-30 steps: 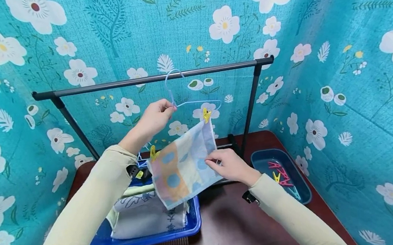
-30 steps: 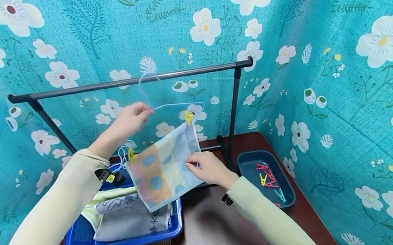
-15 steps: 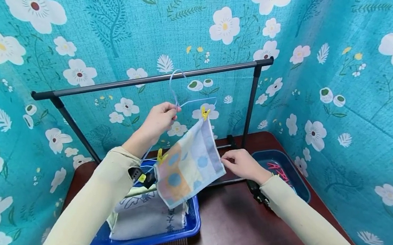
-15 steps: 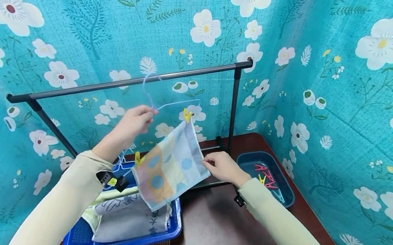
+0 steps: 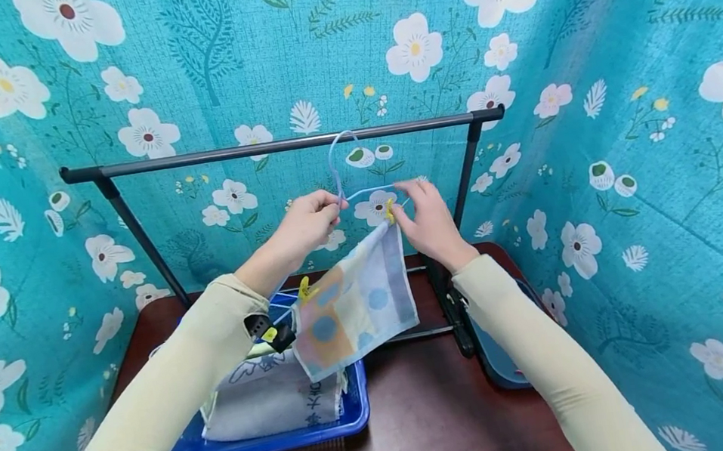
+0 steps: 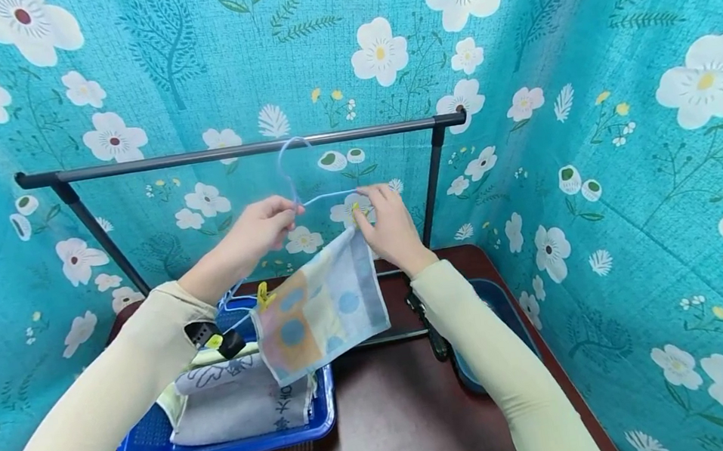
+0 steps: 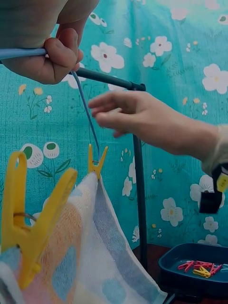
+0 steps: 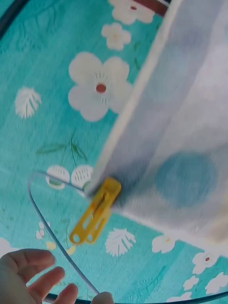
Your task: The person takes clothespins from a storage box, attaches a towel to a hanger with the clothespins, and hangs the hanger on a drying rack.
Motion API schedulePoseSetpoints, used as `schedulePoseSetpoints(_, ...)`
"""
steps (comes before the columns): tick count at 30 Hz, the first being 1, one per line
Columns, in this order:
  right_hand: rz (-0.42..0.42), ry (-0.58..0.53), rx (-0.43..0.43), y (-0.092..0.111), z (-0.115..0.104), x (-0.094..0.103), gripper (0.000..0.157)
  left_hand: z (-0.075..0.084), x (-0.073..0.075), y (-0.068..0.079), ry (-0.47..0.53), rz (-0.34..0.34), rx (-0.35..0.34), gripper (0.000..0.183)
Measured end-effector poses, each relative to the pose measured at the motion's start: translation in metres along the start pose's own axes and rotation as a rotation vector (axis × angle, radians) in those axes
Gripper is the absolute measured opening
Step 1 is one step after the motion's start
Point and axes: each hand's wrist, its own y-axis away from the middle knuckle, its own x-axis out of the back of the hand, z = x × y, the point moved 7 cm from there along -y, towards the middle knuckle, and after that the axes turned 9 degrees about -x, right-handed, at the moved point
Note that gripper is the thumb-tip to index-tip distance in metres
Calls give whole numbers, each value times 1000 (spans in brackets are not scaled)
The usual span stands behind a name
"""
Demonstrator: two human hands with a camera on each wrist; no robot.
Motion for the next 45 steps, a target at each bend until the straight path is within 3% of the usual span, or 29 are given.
schedulePoseSetpoints(6, -39, 49, 35, -21, -18, -2, 45, 3, -3, 2, 24, -4, -16, 26)
schedulePoseSetpoints(14, -95, -17, 52, -30, -34, -6, 32, 3, -3, 1, 62, 7, -37, 25)
schedulePoseSetpoints(20, -109, 55, 77, -31, -41, -7, 29, 3, -3, 2, 89, 4, -28, 24)
schedulePoseSetpoints(27, -115, 145, 102, -34, -40, -6, 31, -1, -2, 3, 79, -65, -22, 31)
schedulePoseSetpoints(37, -84, 143, 63, -47, -36, 11, 32, 5, -10, 14, 136, -151, -5, 31)
schedulePoseSetpoints(45, -102, 156, 16, -56, -30, 14, 33, 3, -24, 11, 206, -194, -1, 32)
